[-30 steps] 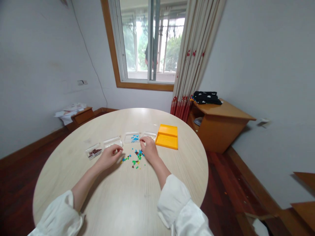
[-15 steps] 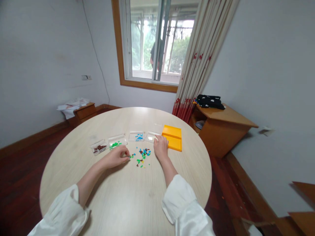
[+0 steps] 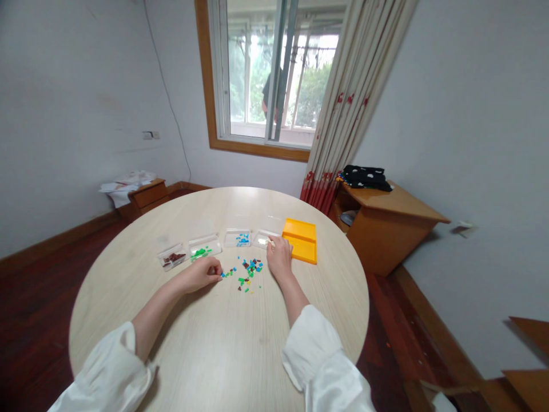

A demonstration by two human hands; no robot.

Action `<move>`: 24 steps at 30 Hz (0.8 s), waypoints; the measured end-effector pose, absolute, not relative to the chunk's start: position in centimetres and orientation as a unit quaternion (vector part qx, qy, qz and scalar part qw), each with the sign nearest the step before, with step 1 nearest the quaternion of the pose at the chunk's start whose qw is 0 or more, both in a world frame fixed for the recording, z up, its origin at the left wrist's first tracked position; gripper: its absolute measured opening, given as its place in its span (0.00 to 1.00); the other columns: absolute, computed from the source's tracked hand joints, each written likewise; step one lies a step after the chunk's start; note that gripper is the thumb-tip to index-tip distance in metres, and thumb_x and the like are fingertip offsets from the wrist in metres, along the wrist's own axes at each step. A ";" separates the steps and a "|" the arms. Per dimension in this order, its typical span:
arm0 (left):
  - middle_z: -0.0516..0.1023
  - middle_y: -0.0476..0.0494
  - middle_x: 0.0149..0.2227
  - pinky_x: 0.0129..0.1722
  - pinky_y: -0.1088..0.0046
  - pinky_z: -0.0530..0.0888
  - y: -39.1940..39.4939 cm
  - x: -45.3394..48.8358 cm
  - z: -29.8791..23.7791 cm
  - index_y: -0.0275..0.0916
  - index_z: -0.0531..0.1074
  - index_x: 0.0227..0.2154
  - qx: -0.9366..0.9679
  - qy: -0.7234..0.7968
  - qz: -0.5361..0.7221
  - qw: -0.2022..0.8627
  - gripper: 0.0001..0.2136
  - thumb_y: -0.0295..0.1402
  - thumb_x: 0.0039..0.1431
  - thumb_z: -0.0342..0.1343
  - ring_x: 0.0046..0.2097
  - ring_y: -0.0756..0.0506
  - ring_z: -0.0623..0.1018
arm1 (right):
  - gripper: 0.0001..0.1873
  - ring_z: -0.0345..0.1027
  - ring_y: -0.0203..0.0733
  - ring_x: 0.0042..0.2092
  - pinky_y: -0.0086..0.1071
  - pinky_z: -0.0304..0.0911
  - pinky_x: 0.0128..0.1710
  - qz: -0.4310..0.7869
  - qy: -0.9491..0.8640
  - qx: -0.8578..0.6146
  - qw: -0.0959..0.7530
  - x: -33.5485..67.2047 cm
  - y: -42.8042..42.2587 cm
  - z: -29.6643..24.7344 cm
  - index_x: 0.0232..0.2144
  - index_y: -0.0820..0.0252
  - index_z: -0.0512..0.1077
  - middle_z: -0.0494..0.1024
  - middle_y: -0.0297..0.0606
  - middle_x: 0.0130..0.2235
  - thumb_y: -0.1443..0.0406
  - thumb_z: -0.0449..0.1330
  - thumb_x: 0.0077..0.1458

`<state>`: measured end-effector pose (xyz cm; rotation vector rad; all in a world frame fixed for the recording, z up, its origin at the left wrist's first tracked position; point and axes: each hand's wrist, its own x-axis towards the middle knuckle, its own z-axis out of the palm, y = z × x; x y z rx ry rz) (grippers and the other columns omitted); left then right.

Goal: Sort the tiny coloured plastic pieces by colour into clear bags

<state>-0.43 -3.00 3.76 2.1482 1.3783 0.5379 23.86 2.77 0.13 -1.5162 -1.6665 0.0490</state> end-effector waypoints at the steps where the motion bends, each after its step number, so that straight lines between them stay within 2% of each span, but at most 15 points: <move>1: 0.72 0.47 0.23 0.28 0.74 0.62 -2.9 -0.5 3.6 0.38 0.71 0.20 0.794 0.509 0.200 0.264 0.04 0.31 0.45 0.54 0.27 0.49 0.68 | 0.14 0.64 0.48 0.45 0.41 0.54 0.45 0.023 -0.669 -0.608 0.427 23.8 2.7 0.2 0.41 0.62 0.73 0.76 0.46 0.43 0.68 0.51 0.55; 8: 0.74 0.46 0.24 0.28 0.74 0.63 -2.7 -0.6 3.2 0.37 0.72 0.23 0.794 0.507 0.201 0.270 0.06 0.31 0.47 0.51 0.27 0.48 0.70 | 0.14 0.65 0.48 0.47 0.42 0.56 0.47 0.037 -0.704 -0.559 0.438 22.6 1.9 0.7 0.41 0.62 0.73 0.76 0.45 0.43 0.69 0.51 0.55; 12: 0.74 0.46 0.25 0.30 0.74 0.63 -2.7 -0.5 3.4 0.36 0.72 0.25 0.794 0.508 0.194 0.271 0.07 0.30 0.48 0.49 0.28 0.48 0.70 | 0.12 0.66 0.45 0.44 0.40 0.59 0.46 0.062 -0.753 -0.483 0.443 21.0 0.9 1.0 0.36 0.61 0.74 0.77 0.43 0.38 0.70 0.52 0.55; 19: 0.72 0.47 0.24 0.31 0.74 0.63 -2.4 -0.7 3.2 0.36 0.71 0.25 0.795 0.510 0.203 0.259 0.07 0.30 0.48 0.48 0.29 0.48 0.69 | 0.07 0.66 0.41 0.43 0.36 0.57 0.44 0.139 -0.855 -0.380 0.325 17.4 -2.2 1.6 0.35 0.60 0.74 0.76 0.39 0.36 0.70 0.59 0.52; 24: 0.73 0.46 0.24 0.32 0.73 0.64 -2.1 -1.0 3.0 0.36 0.71 0.24 0.791 0.512 0.216 0.255 0.08 0.31 0.48 0.48 0.30 0.47 0.70 | 0.09 0.65 0.41 0.43 0.36 0.52 0.45 0.143 -0.863 -0.389 0.289 16.7 -2.8 1.6 0.37 0.60 0.74 0.76 0.37 0.36 0.70 0.62 0.51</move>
